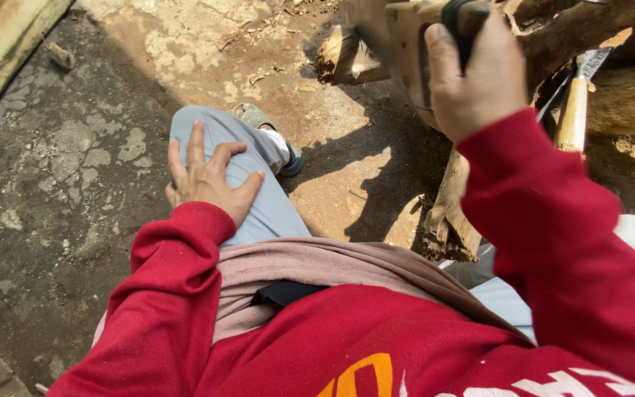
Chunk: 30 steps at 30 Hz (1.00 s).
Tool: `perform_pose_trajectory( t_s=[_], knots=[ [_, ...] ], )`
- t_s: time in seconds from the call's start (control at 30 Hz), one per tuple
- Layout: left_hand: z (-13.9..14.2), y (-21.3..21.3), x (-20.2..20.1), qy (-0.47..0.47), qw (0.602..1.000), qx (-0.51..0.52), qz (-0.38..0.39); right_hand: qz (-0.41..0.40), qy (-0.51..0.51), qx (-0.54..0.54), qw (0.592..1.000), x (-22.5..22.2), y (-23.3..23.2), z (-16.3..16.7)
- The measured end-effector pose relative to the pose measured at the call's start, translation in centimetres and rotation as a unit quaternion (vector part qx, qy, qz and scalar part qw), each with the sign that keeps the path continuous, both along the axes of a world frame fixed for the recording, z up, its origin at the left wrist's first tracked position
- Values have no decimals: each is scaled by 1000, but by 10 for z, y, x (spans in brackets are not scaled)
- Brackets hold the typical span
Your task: The person sits on the ground and saws through a thick tree root or branch with a hand saw, steadying their leg with the other hand while making repeated back-and-forth cutting strokes through the wood.
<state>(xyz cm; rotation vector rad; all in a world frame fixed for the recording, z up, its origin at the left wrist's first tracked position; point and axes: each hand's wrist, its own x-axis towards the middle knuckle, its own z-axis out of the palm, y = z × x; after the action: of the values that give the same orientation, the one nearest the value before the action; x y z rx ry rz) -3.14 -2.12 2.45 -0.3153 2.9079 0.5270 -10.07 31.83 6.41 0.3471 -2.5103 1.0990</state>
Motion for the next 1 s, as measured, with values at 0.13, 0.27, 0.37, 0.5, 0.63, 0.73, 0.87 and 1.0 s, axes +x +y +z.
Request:
perform_pose_trajectory(
  t_s=[0.13, 0.27, 0.37, 0.5, 0.63, 0.73, 0.87, 1.0],
  knots=[
    [1, -2, -2, 7, 1000, 1, 6, 0, 55, 27, 998, -73, -25, -50],
    [1, -2, 1, 1, 1000, 3, -5, -5, 41, 19, 999, -52, -24, -35],
    [0, -2, 2, 4, 1000, 6, 9, 18, -16, 5, 1000, -4, -14, 13],
    [1, 0, 1, 11, 1000, 4, -7, -44, -112, -42, 992, 42, 7, 32],
    [2, -2, -2, 0, 1000, -7, 0, 0, 7, 18, 1000, -12, -6, -25],
    [1, -4, -3, -11, 1000, -11, 12, -43, -82, -5, 996, -70, -30, -68],
    [0, -2, -3, 9, 1000, 3, 4, -41, -92, -7, 995, -68, -30, -51],
    [2, -2, 0, 30, 999, 8, -7, -45, -94, 15, 994, 34, -9, 3]
  ],
)
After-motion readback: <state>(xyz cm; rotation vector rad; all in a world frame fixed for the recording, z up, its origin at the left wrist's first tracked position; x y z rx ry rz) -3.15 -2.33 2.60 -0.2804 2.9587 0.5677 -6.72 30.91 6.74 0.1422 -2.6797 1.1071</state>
